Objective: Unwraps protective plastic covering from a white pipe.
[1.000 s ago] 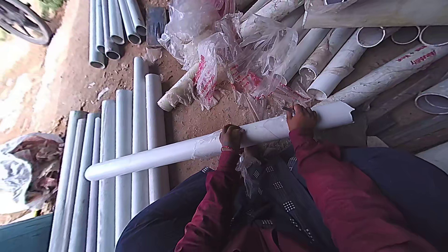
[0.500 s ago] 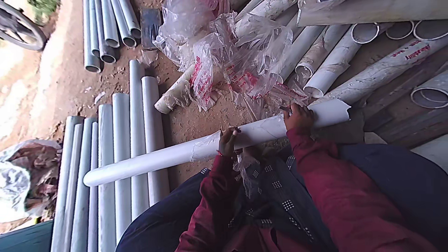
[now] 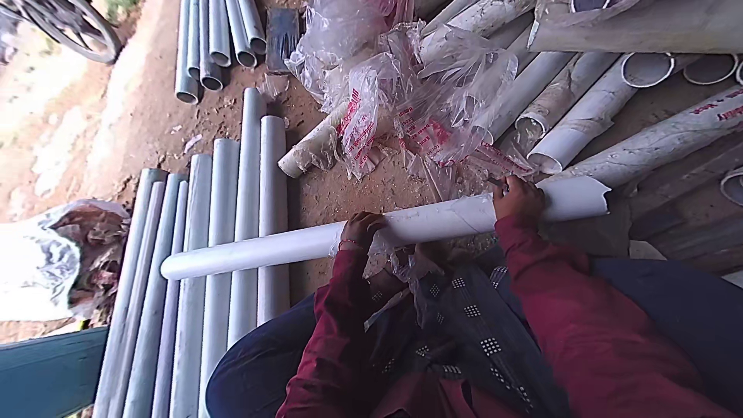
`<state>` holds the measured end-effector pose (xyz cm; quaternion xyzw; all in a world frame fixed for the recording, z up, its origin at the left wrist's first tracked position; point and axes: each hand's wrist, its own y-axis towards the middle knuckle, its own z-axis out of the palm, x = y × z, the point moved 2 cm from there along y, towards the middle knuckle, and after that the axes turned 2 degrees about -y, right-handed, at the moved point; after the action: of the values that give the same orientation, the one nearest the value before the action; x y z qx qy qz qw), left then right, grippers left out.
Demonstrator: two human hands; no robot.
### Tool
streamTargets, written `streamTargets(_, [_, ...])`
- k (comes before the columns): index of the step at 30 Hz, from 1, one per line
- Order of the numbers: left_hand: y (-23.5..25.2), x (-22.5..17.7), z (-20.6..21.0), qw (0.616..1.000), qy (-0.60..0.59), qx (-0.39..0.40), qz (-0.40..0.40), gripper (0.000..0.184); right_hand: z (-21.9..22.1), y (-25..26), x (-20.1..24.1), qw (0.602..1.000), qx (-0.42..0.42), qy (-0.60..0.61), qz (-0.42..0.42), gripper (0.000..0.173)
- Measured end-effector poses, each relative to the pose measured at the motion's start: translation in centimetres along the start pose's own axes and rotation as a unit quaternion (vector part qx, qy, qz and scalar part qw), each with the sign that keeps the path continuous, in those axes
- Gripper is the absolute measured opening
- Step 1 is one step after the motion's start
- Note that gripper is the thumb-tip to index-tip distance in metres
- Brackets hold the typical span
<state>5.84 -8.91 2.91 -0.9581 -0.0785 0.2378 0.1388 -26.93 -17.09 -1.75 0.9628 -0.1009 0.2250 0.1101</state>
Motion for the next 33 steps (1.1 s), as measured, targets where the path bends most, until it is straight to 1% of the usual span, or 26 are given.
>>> streamTargets(2, [-0.2, -0.6, 0.4, 0.999, -0.02, -0.037, -0.016, 0.024, -0.7, -0.5, 1.4, 0.996, 0.016, 0.06, 0.059, 0.032])
streamTargets(3, [-0.4, -0.7, 0.7, 0.998, -0.028, -0.061, -0.016, 0.021, -0.9, -1.3, 2.8, 0.994, 0.013, 0.094, 0.055, 0.032])
streamTargets(4, [-0.6, -0.8, 1.2, 0.996, -0.034, -0.081, -0.018, 0.02, -0.9, -2.6, 4.5, 0.993, -0.002, 0.117, 0.013, 0.03])
streamTargets(6, [-1.0, -1.4, 1.8, 0.993, -0.035, -0.097, -0.053, 0.021, 0.2, -5.3, 8.1, 0.978, -0.047, 0.135, -0.153, 0.023])
streamTargets(7, [-1.1, -1.7, 2.0, 0.992, -0.031, -0.095, -0.074, 0.022, 1.2, -6.3, 9.5, 0.963, -0.043, 0.138, -0.227, 0.02])
streamTargets(8, [-1.4, -1.9, 2.2, 0.991, -0.023, -0.098, -0.085, 0.023, 2.4, -7.1, 10.5, 0.954, -0.021, 0.125, -0.272, 0.019])
streamTargets(9, [-1.8, -2.0, 2.5, 0.99, -0.016, -0.107, -0.087, 0.023, 3.5, -7.8, 11.2, 0.952, 0.017, 0.099, -0.289, 0.02])
streamTargets(10, [-2.4, -2.0, 2.8, 0.989, -0.015, -0.128, -0.077, 0.022, 4.3, -8.2, 11.6, 0.955, 0.059, 0.065, -0.283, 0.021])
streamTargets(11, [-3.1, -1.8, 3.1, 0.986, -0.022, -0.152, -0.062, 0.02, 4.8, -8.4, 11.9, 0.959, 0.08, 0.025, -0.271, 0.024])
streamTargets(13, [-4.9, -1.7, 3.8, 0.982, -0.031, -0.177, -0.05, 0.019, 5.2, -8.4, 12.2, 0.963, 0.099, -0.017, -0.251, 0.026])
streamTargets(16, [-7.1, -2.8, 4.1, 0.977, -0.044, -0.203, -0.051, 0.019, 5.0, -7.8, 12.7, 0.966, 0.129, -0.035, -0.221, 0.026])
streamTargets(17, [-7.6, -3.2, 4.0, 0.976, -0.052, -0.208, -0.047, 0.019, 4.9, -8.0, 12.6, 0.967, 0.12, -0.039, -0.222, 0.026])
streamTargets(20, [-9.5, -4.2, 5.0, 0.968, -0.058, -0.244, -0.017, 0.014, 5.1, -8.7, 12.1, 0.966, 0.052, -0.044, -0.251, 0.027])
streamTargets(22, [-10.9, -4.3, 5.6, 0.963, -0.068, -0.26, 0.008, 0.013, 5.1, -8.9, 12.1, 0.967, 0.056, -0.035, -0.245, 0.025])
streamTargets(24, [-11.9, -4.2, 5.3, 0.956, -0.106, -0.269, 0.056, 0.018, 5.0, -8.2, 12.5, 0.969, 0.078, -0.027, -0.231, 0.024])
streamTargets(26, [-12.9, -4.4, 4.7, 0.938, -0.126, -0.287, 0.149, 0.02, 4.8, -7.1, 13.0, 0.968, 0.135, -0.032, -0.208, 0.026])
streamTargets(27, [-13.1, -4.5, 4.2, 0.927, -0.103, -0.309, 0.185, 0.019, 4.9, -6.5, 13.2, 0.966, 0.154, -0.039, -0.205, 0.027])
streamTargets(28, [-12.9, -4.2, 3.4, 0.924, -0.077, -0.328, 0.181, 0.019, 5.0, -6.2, 13.3, 0.963, 0.164, -0.042, -0.208, 0.027])
streamTargets(29, [-12.3, -3.1, 2.1, 0.929, -0.067, -0.336, 0.136, 0.021, 5.0, -6.0, 13.5, 0.961, 0.178, -0.044, -0.208, 0.028])
streamTargets(30, [-11.3, -1.4, 0.7, 0.938, -0.08, -0.331, 0.065, 0.023, 4.8, -6.2, 13.5, 0.958, 0.191, -0.047, -0.208, 0.029])
streamTargets(32, [-8.6, 3.5, -1.6, 0.948, -0.117, -0.289, -0.066, 0.028, 4.4, -6.5, 13.2, 0.956, 0.184, -0.04, -0.224, 0.029])
streamTargets(33, [-7.4, 5.6, -2.3, 0.952, -0.131, -0.259, -0.102, 0.03, 4.3, -6.7, 13.1, 0.956, 0.175, -0.033, -0.233, 0.028])
